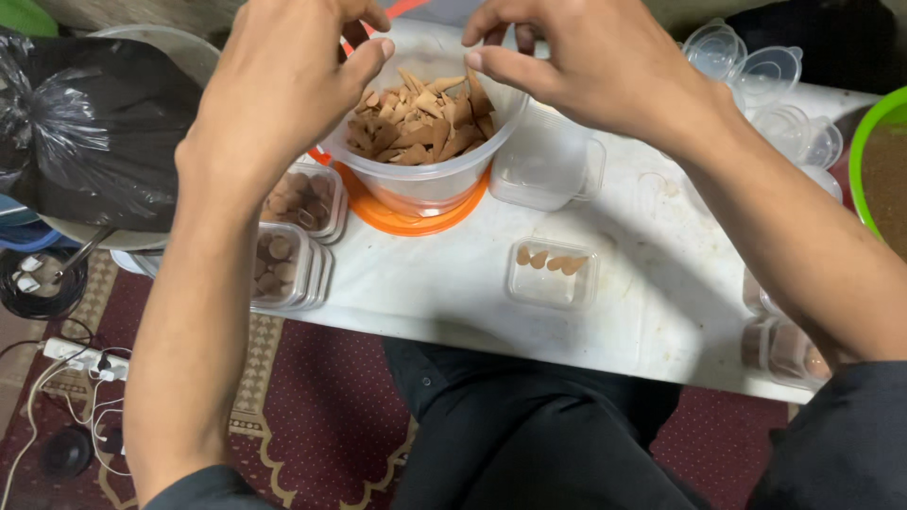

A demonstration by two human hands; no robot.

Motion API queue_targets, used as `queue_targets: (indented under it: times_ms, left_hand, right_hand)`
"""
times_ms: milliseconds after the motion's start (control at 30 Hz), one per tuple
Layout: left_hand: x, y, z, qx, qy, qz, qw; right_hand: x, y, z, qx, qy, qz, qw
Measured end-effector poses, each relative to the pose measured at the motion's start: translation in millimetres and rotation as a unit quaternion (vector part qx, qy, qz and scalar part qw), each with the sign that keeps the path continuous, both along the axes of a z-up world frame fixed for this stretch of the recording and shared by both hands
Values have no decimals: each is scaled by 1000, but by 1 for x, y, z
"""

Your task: The person puts pieces of baked bread into small plastic containers by hand.

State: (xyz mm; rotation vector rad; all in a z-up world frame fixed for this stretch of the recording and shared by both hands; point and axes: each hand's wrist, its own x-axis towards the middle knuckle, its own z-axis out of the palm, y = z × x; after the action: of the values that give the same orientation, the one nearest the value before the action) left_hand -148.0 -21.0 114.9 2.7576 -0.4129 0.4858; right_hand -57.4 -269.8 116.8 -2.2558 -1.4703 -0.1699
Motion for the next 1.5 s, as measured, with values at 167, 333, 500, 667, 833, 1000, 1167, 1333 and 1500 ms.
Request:
queue_targets:
  times_ms: [167, 333, 500, 667, 833, 1000, 1167, 1333, 1500]
  left_hand:
    - [59, 14, -18, 69, 271, 68, 958]
    - [114, 19, -65, 181, 405, 136, 886]
    - [148, 11, -92, 200, 437, 132, 867]
    - [154, 2, -85, 249, 483, 111, 832]
    - [161, 6, -98, 268, 522, 77, 806]
    - [165, 3, -113, 335, 471, 71, 813]
    - [156, 2, -106, 317, 475, 87, 816]
    - [151, -1, -92, 328, 498, 77, 799]
    - [150, 6, -92, 282, 497, 90, 816]
  right_hand:
    - [33, 51, -16, -135, 99, -24, 986]
    - [60, 90, -41, -368, 101, -85, 921]
    - [71, 121, -60, -463, 56, -81, 881]
    - [80, 143, -84, -491, 19, -76, 868]
    - [90, 147, -103, -514, 12, -58, 856]
    - [91, 142, -109, -506, 13, -58, 860]
    - [94, 145, -113, -497, 36, -72, 864]
    - [105, 152, -128, -526, 90, -90, 841]
    - [102, 150, -114, -471, 116, -74, 871]
